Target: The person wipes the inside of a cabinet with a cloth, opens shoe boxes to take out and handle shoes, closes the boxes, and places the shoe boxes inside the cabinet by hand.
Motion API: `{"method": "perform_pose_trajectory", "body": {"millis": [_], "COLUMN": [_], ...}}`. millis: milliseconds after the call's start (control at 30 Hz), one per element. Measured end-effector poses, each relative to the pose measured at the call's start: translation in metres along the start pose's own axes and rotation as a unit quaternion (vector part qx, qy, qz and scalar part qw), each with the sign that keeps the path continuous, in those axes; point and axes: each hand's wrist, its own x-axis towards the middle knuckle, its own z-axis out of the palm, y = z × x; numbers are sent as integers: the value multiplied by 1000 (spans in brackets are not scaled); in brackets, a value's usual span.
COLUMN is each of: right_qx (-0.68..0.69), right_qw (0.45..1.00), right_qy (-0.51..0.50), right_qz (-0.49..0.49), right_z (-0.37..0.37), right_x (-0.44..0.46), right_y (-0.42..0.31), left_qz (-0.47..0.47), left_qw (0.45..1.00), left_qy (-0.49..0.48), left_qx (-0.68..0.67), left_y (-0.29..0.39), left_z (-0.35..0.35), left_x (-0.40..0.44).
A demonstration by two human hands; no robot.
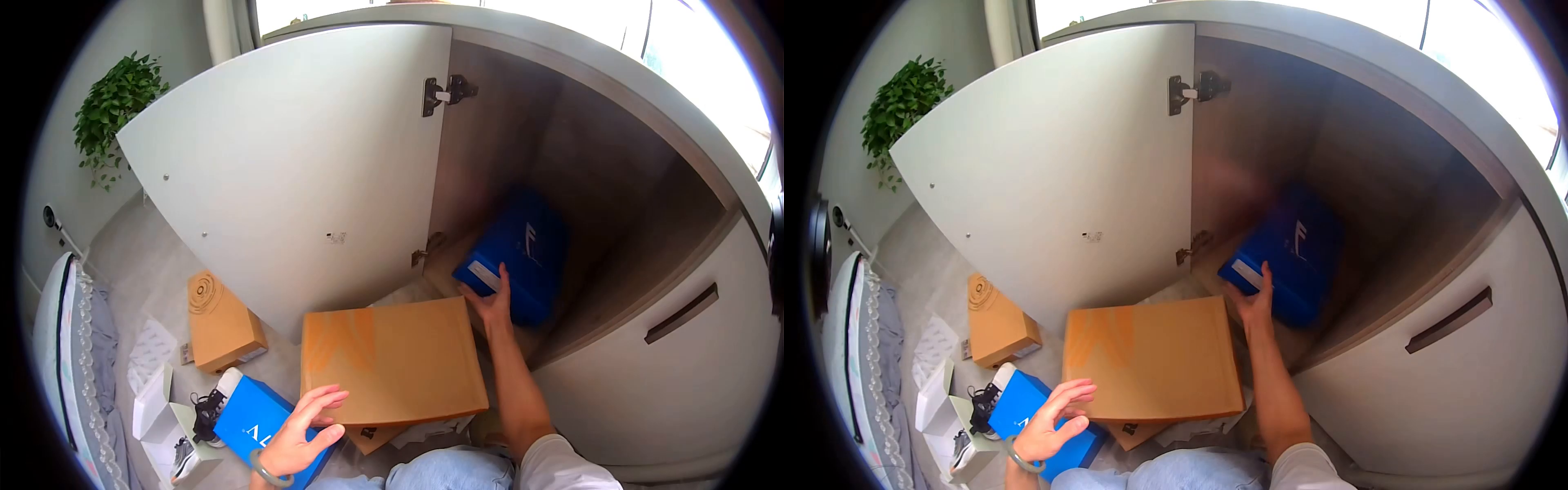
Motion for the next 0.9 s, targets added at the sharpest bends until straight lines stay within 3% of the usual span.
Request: {"method": "perform_pose_trajectory", "body": {"millis": [33,133,167,233,433,567,633,667,700,733,800,833,900], "right_qx": [-24,-10,-11,35,228,210,32,30,-114,-254,-373,-406,-433], "right_qw": [996,991,992,999,970,976,998,998,993,966,924,908,888], "right_qy": [-24,21,25,12,2,-44,43,47,2,-46,-85,-93,-109], "right_qz": [85,128,126,23,86,29,-39,-37,-31,-25,3,44,108], "right_z": [-5,-25,-34,-49,-44,-29,-18,-24,-35,-47,-52,-67,-79], "right_x": [3,4,4,1,61,119,111,106,96,85,8,-18,-78], "right_y": [0,-9,-14,-25,-42,-41,-40,-37,-33,-29,-15,-9,-3], "left_qz": [12,33,50,56,36,3,-4,60,121,118,0,-3,-130], "left_qw": [1000,998,997,996,993,998,999,989,945,945,914,914,931], "left_qy": [-15,-44,-55,-64,-113,-69,-43,59,158,158,335,336,340], "left_qx": [18,30,35,16,-25,-12,-17,123,260,259,227,229,-3], "left_y": [1,-2,-4,-6,-13,-19,-27,-35,-43,-50,-67,-84,-125], "left_z": [1,10,13,25,34,26,16,9,4,2,-2,-5,-6], "left_x": [8,27,33,45,49,36,31,31,31,32,36,37,35]}}
